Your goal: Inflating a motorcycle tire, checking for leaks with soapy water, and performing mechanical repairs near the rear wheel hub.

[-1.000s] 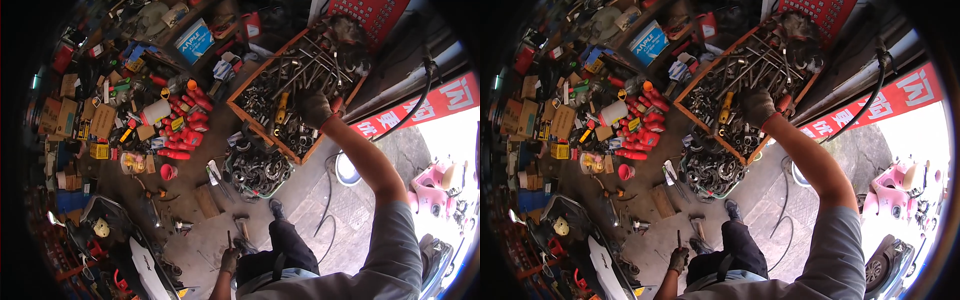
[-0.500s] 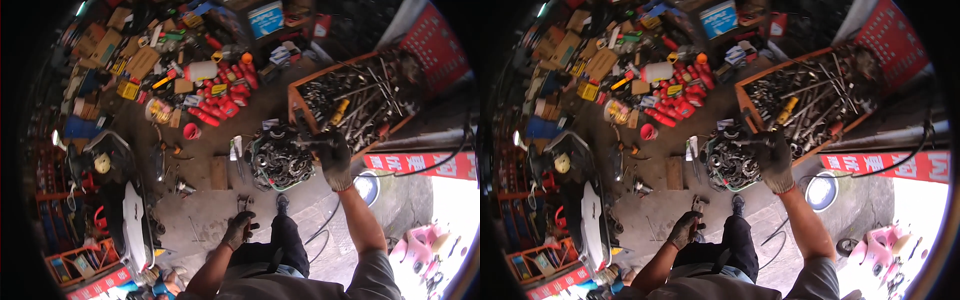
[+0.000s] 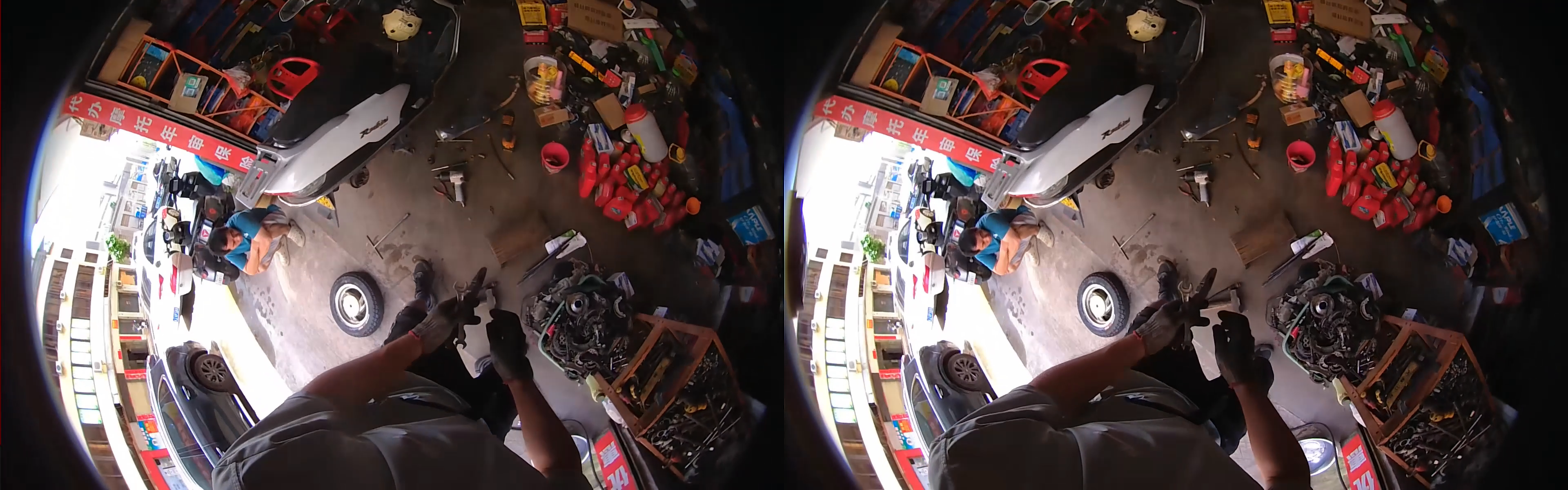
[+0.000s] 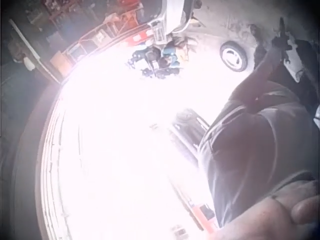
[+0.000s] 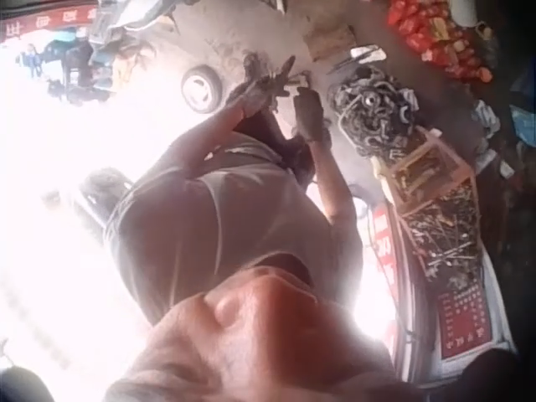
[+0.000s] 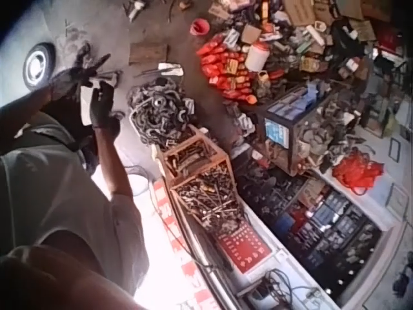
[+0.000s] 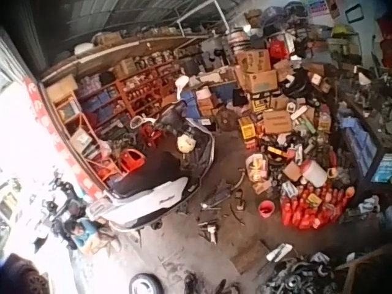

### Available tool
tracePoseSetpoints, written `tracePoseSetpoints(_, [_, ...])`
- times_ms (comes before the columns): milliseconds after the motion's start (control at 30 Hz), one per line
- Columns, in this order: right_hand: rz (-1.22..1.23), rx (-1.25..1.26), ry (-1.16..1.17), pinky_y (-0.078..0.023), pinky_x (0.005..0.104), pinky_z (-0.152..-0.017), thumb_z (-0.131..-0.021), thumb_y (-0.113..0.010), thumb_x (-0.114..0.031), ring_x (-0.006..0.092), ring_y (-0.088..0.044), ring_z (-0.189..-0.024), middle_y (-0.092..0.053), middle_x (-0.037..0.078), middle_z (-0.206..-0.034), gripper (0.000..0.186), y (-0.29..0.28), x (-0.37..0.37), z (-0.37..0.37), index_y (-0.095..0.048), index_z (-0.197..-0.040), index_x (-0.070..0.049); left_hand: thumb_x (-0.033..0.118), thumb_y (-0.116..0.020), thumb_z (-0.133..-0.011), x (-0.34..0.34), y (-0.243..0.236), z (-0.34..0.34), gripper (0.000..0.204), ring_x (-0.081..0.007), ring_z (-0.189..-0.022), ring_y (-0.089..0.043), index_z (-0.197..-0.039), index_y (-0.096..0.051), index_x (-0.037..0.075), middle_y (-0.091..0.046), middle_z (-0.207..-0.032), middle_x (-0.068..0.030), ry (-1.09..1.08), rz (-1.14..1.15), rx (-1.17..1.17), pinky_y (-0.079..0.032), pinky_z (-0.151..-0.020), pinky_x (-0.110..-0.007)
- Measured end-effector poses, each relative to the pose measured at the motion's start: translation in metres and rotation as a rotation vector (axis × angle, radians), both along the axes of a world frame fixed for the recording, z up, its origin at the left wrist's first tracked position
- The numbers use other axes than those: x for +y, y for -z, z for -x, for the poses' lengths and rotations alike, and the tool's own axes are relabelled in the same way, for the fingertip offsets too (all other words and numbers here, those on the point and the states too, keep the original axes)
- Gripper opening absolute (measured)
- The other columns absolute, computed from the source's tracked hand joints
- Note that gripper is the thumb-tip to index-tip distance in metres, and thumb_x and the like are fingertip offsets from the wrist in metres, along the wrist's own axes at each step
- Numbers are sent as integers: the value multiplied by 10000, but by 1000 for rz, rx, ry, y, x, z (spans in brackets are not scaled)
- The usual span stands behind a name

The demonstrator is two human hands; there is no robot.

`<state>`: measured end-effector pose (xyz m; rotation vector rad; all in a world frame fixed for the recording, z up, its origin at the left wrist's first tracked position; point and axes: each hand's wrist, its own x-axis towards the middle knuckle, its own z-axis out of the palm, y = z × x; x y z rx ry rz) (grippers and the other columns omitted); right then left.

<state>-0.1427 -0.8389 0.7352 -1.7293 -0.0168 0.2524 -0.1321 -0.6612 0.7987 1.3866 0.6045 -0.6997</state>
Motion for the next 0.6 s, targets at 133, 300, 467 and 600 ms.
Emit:
tracePoseSetpoints(133, [-449, 779, -59, -475, 281, -690, -905, -601, -279, 137, -612, -834, -635, 25, -903, 274, 31, 125, -67, -625, -1073, -63, 236, -454, -992, 101, 20, -17, 269, -150, -579, -634, -1074, -524, -11, -639, -802, -69, -11, -183, -204, -484, -458, -263])
tracePoseSetpoints(300, [-699, 1113, -238, -523, 329, -699, -872, -651, -223, 158, -630, -744, -651, 48, -844, 212, 54, 289, -147, -642, -962, -31, 188, -516, -972, 253, 79, -49, 237, -150, -891, -634, -1036, -591, -28, -647, -964, -99, -113, 27, -246, -507, -784, -298])
tracePoseSetpoints(467, [-690, 1426, 41, -535, 482, -702, -827, -578, -126, 340, -645, -762, -645, 151, -870, 157, 84, 423, -199, -598, -951, -31, 214, -530, -972, 384, 99, -60, 275, -166, -972, -621, -1053, -592, -41, -646, -1005, -100, -319, 102, -190, -494, -835, -291])
tracePoseSetpoints(600, [-586, 1481, -71, -531, 489, -665, -839, -586, -138, 321, -645, -737, -650, 129, -892, 217, 124, 486, -242, -561, -1043, -70, 235, -532, -969, 466, 125, -82, 290, -121, -815, -611, -1100, -601, -14, -650, -960, -63, -676, 205, -18, -492, -718, -274])
